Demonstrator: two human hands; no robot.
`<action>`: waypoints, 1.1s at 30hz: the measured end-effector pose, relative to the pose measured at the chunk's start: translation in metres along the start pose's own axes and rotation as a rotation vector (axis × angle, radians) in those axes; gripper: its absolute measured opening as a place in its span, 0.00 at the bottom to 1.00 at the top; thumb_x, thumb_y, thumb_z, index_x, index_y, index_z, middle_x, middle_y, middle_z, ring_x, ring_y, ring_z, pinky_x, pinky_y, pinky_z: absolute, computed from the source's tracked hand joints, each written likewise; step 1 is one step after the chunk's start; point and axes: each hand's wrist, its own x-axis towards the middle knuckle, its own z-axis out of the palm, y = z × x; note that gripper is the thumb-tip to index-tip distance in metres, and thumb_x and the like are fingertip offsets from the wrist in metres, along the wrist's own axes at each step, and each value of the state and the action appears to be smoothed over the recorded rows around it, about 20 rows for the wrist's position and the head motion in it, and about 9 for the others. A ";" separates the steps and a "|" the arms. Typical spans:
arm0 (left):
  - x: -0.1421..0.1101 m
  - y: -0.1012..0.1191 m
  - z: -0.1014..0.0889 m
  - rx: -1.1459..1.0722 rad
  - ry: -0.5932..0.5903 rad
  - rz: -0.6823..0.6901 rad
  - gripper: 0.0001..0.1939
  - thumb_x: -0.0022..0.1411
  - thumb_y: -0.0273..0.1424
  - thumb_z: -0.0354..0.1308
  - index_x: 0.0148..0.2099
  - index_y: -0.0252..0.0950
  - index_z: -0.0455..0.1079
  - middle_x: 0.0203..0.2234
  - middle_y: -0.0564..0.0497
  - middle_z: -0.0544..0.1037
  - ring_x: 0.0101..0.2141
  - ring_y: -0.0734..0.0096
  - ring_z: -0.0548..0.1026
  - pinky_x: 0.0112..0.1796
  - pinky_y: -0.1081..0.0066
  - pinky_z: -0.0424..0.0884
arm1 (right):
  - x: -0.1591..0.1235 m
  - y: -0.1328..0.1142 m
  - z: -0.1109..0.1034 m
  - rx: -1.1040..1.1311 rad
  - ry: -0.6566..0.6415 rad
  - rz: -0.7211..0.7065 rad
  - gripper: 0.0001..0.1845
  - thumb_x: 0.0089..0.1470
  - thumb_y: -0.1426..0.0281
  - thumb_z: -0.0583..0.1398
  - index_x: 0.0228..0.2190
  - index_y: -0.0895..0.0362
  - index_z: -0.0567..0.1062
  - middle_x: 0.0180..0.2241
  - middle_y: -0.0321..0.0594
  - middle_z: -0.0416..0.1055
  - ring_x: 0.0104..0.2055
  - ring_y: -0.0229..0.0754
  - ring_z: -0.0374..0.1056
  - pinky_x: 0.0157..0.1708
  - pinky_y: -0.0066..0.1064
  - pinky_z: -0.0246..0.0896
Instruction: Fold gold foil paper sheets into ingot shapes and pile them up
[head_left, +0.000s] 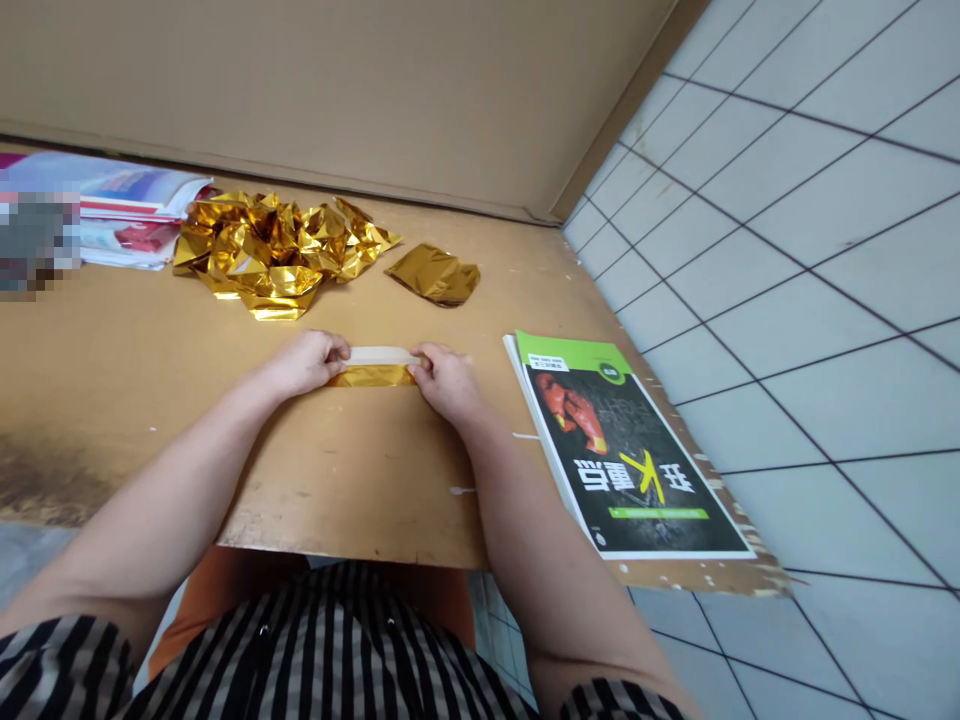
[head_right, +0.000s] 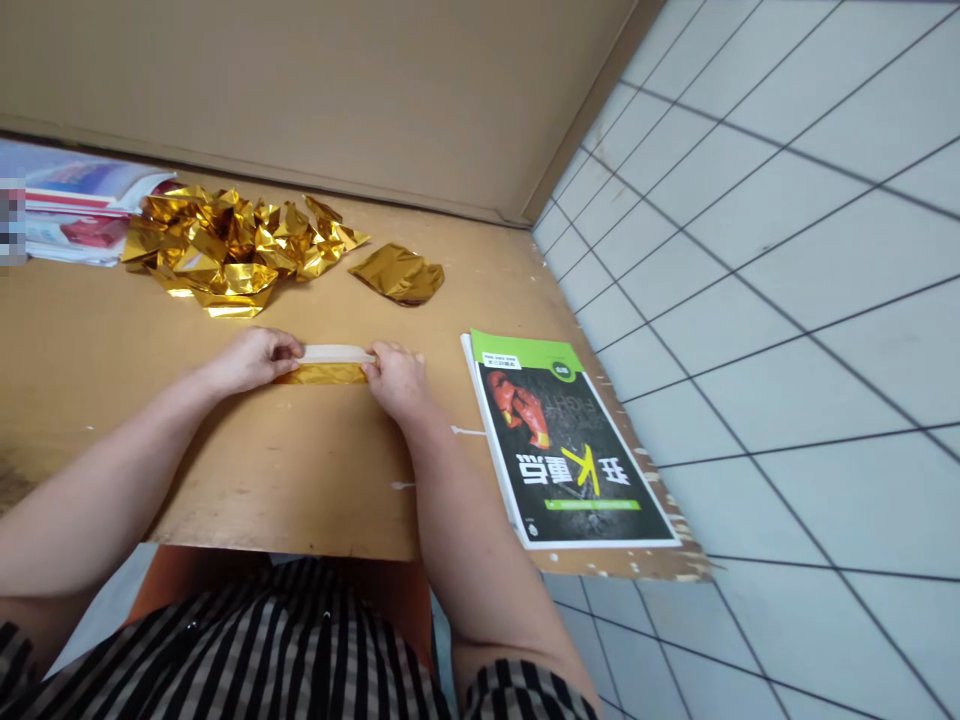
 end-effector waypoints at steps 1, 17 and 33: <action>0.000 0.001 0.000 0.036 0.015 0.013 0.09 0.56 0.28 0.56 0.38 0.37 0.75 0.26 0.53 0.76 0.27 0.71 0.72 0.32 0.72 0.69 | 0.000 -0.001 0.000 -0.003 -0.001 0.001 0.13 0.55 0.73 0.56 0.42 0.56 0.75 0.39 0.45 0.76 0.43 0.48 0.70 0.47 0.42 0.57; -0.003 0.025 0.032 0.316 0.006 0.386 0.18 0.70 0.32 0.46 0.54 0.32 0.71 0.53 0.39 0.75 0.55 0.57 0.71 0.57 0.58 0.65 | 0.001 -0.003 -0.001 -0.143 0.104 0.065 0.16 0.58 0.71 0.53 0.43 0.57 0.77 0.45 0.54 0.74 0.50 0.56 0.66 0.49 0.49 0.55; -0.004 0.007 0.035 0.332 -0.178 0.262 0.37 0.69 0.49 0.39 0.71 0.30 0.47 0.69 0.39 0.50 0.68 0.58 0.48 0.64 0.61 0.48 | -0.014 -0.015 0.017 -0.012 -0.272 -0.216 0.45 0.62 0.46 0.41 0.67 0.65 0.49 0.70 0.55 0.41 0.72 0.54 0.36 0.68 0.50 0.36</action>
